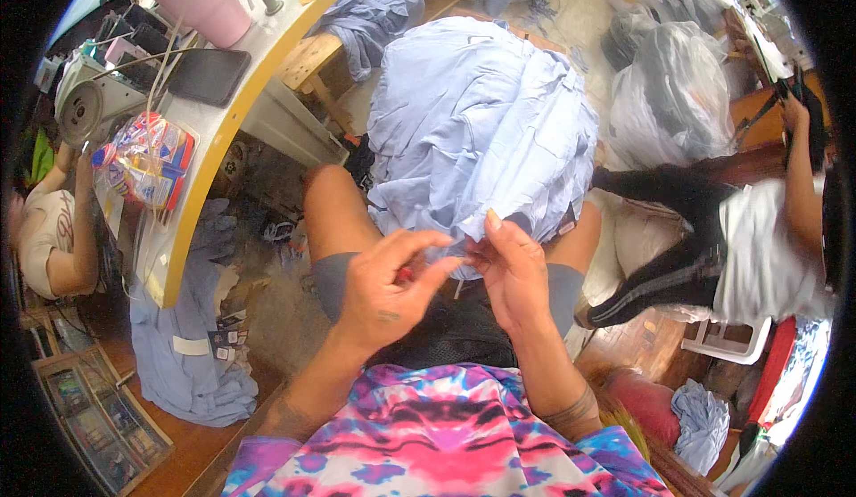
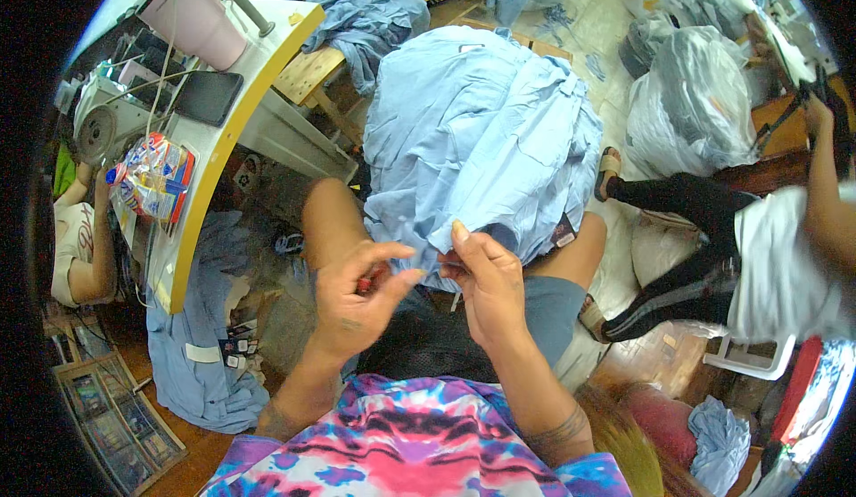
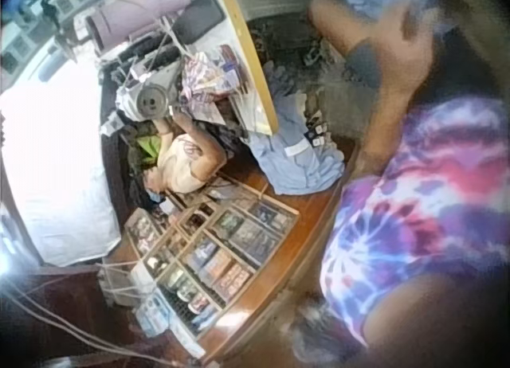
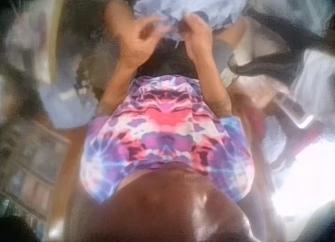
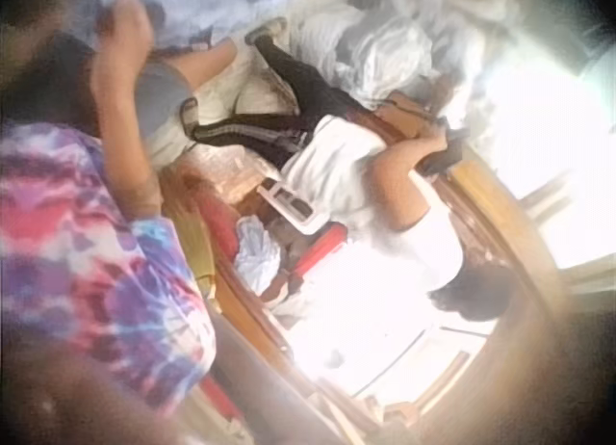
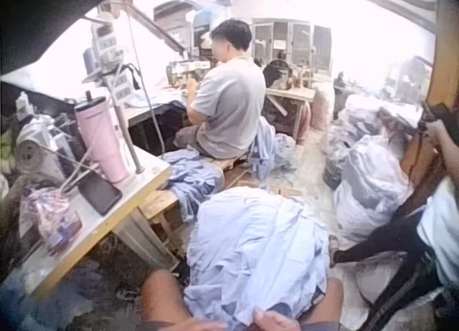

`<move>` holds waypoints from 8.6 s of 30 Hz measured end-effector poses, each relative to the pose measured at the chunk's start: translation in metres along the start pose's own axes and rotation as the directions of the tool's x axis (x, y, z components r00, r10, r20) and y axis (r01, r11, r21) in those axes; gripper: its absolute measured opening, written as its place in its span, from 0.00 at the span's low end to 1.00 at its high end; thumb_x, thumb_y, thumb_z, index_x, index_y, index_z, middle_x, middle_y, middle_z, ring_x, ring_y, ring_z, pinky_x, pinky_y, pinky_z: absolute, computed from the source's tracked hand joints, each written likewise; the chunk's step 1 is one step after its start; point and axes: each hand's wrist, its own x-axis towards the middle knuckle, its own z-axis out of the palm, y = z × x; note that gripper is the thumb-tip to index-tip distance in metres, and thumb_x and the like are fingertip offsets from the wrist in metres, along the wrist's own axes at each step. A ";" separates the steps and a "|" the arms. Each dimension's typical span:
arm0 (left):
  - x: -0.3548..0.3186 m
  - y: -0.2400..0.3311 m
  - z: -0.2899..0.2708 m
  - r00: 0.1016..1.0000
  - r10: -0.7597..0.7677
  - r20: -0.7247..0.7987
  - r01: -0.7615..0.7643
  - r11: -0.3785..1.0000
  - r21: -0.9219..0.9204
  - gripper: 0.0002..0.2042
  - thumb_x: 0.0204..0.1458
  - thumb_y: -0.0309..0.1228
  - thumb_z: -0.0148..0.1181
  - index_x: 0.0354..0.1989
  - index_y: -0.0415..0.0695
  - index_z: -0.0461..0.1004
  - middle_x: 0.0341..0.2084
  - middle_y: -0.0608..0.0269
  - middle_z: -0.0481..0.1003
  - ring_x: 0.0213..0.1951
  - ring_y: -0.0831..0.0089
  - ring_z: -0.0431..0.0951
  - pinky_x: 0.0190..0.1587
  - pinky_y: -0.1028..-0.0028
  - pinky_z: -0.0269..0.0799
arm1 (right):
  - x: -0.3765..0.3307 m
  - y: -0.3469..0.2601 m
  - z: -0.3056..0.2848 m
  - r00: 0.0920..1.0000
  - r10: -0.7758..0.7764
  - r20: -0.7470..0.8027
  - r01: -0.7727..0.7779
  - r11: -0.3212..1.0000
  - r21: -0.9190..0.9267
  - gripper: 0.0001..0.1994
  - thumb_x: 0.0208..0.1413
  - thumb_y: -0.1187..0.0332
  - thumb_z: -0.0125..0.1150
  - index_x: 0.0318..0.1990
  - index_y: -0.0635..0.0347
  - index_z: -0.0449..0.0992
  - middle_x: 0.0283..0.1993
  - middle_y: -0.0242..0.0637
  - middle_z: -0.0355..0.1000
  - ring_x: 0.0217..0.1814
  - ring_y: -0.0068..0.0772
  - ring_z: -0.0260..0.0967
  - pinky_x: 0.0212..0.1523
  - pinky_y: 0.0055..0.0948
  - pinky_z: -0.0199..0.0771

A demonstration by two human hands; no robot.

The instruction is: The person uses thread snips to remove loose threads from light blue shirts, handling each garment one at a time from a large pile.

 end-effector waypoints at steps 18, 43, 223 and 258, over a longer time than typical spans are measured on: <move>0.013 0.007 0.014 0.827 -0.520 0.212 0.522 0.574 -0.631 0.08 0.61 0.31 0.66 0.40 0.39 0.82 0.25 0.71 0.75 0.20 0.86 0.67 0.20 0.80 0.63 | -0.012 0.005 0.011 0.989 0.064 0.136 -0.080 0.990 0.117 0.12 0.69 0.60 0.58 0.46 0.60 0.79 0.41 0.30 0.77 0.44 0.25 0.74 0.48 0.33 0.75; 0.019 0.045 -0.004 0.552 -0.326 0.767 0.813 0.412 -0.410 0.23 0.73 0.45 0.42 0.64 0.40 0.70 0.29 0.70 0.68 0.19 0.90 0.55 0.20 0.85 0.49 | -0.003 -0.038 -0.036 0.928 -0.138 0.345 0.195 0.971 -0.137 0.06 0.66 0.71 0.62 0.42 0.66 0.78 0.39 0.30 0.77 0.42 0.17 0.70 0.46 0.23 0.70; 0.051 -0.095 0.099 0.906 0.090 0.415 -0.233 0.922 0.310 0.12 0.55 0.36 0.68 0.35 0.39 0.77 0.27 0.56 0.78 0.31 0.56 0.80 0.32 0.60 0.73 | -0.018 0.020 -0.082 0.940 0.339 -0.041 -0.335 0.938 0.084 0.14 0.69 0.62 0.56 0.52 0.64 0.73 0.46 0.42 0.78 0.44 0.32 0.77 0.46 0.34 0.81; -0.029 0.027 0.011 0.606 -0.353 0.713 0.796 0.264 -0.545 0.22 0.71 0.48 0.42 0.54 0.38 0.67 0.29 0.67 0.64 0.19 0.83 0.61 0.18 0.75 0.76 | -0.040 0.027 -0.023 0.898 0.360 0.254 -0.438 0.672 0.597 0.16 0.72 0.53 0.51 0.48 0.56 0.74 0.46 0.32 0.74 0.45 0.34 0.75 0.49 0.41 0.78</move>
